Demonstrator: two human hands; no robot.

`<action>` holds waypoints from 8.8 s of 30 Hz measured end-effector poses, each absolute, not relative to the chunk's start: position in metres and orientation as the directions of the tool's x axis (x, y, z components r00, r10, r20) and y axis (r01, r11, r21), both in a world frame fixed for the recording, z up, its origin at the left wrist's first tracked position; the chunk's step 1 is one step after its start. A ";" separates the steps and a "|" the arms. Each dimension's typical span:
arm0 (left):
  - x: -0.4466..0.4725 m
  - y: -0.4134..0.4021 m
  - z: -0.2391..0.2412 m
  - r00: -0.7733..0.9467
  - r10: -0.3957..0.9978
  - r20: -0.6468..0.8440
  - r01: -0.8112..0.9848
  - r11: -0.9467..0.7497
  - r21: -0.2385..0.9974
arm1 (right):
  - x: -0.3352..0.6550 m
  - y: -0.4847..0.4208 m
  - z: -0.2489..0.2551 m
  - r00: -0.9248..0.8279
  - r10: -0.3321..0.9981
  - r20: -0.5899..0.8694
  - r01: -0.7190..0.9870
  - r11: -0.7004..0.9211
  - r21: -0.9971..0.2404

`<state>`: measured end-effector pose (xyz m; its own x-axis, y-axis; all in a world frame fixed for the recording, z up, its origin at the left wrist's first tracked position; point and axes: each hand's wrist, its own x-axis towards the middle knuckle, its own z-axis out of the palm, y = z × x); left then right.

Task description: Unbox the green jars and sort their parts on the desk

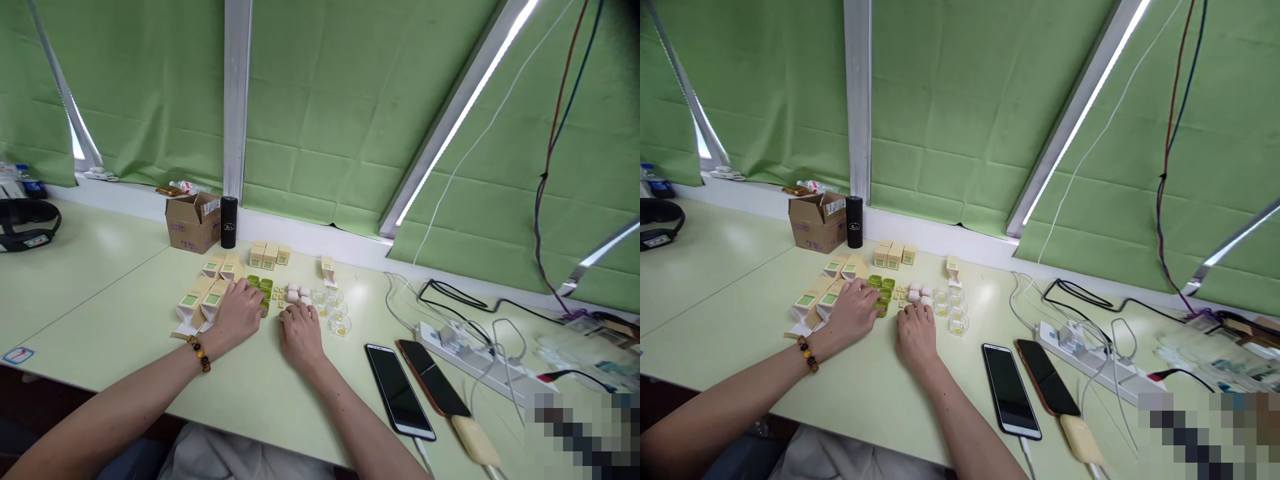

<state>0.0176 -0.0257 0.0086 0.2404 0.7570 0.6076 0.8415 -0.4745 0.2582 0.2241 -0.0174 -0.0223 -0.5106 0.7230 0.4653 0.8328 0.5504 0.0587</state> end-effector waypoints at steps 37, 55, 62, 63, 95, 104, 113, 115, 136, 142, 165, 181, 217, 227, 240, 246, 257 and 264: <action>0.027 0.166 0.061 0.265 0.883 0.387 0.954 -0.298 0.026 | 0.209 -0.046 -0.014 -0.589 0.784 0.196 0.797 0.604 -0.023; 0.065 0.198 0.027 0.274 0.913 0.303 0.958 -0.286 -0.005 | 0.208 -0.048 -0.012 -0.587 0.788 0.187 0.792 0.607 -0.070; 0.070 0.194 0.027 0.326 0.877 0.353 0.922 -0.378 0.087 | 0.208 -0.048 -0.013 -0.591 0.783 0.194 0.788 0.612 -0.065; 0.071 0.194 0.027 0.324 0.873 0.365 0.916 -0.387 0.111 | 0.208 -0.047 -0.013 -0.592 0.782 0.195 0.788 0.612 -0.064; 0.032 -0.010 0.027 0.107 0.973 0.207 -0.003 -0.207 0.978 | 0.224 -0.034 -0.011 -0.245 0.665 0.705 0.334 0.741 -0.583; 0.030 -0.022 0.010 0.228 0.963 0.143 -0.345 -0.057 0.937 | 0.224 -0.034 -0.010 -0.194 0.640 0.744 0.324 0.757 -0.567; 0.033 -0.030 0.008 0.525 0.835 0.163 -0.403 0.076 0.912 | 0.225 -0.036 -0.008 -0.182 0.587 0.789 0.274 0.800 -0.533; 0.033 -0.033 0.014 0.516 0.837 0.184 -0.401 0.046 0.915 | 0.225 -0.036 -0.008 -0.192 0.576 0.794 0.258 0.810 -0.526; 0.029 -0.040 0.009 0.287 0.401 0.870 0.666 -0.736 0.120 | 0.226 -0.039 -0.003 -0.096 0.674 0.733 0.150 0.737 -0.659; 0.027 -0.037 0.003 0.344 0.297 0.891 0.700 -0.714 -0.032 | 0.225 -0.038 -0.010 -0.093 0.594 0.799 0.194 0.798 -0.571; 0.034 -0.045 0.015 0.327 0.148 0.933 0.824 -0.528 -0.205 | 0.224 -0.036 -0.012 -0.116 0.380 0.918 0.359 0.878 -0.318; 0.033 -0.039 0.004 0.381 0.380 0.843 0.805 -0.586 -0.099 | 0.224 -0.030 -0.016 -0.055 0.479 0.876 0.412 0.810 -0.417; 0.035 -0.044 0.005 0.426 0.593 0.683 0.742 -0.661 0.112 | 0.241 -0.016 -0.004 -0.138 0.236 0.962 0.501 0.854 -0.137; 0.034 -0.042 0.002 0.384 0.541 0.749 0.768 -0.637 0.067 | 0.235 -0.028 0.001 -0.110 0.284 0.952 0.483 0.853 -0.199; 0.033 -0.043 0.000 0.502 0.405 0.764 0.776 -0.601 -0.191 | 0.227 -0.029 -0.003 -0.042 0.566 0.823 0.572 0.689 -0.445; 0.033 -0.043 -0.001 0.528 0.383 0.758 0.774 -0.584 -0.244 | 0.222 -0.029 -0.007 -0.007 0.713 0.702 0.470 0.621 -0.627; 0.028 -0.033 0.002 0.393 0.440 0.808 0.840 -0.529 -0.120 | 0.222 -0.019 -0.012 0.160 0.846 0.509 -0.089 0.526 -0.846; 0.023 -0.029 0.008 0.161 0.574 0.803 0.842 -0.504 0.191 | 0.230 -0.022 -0.005 0.217 0.775 0.593 -0.028 0.613 -0.790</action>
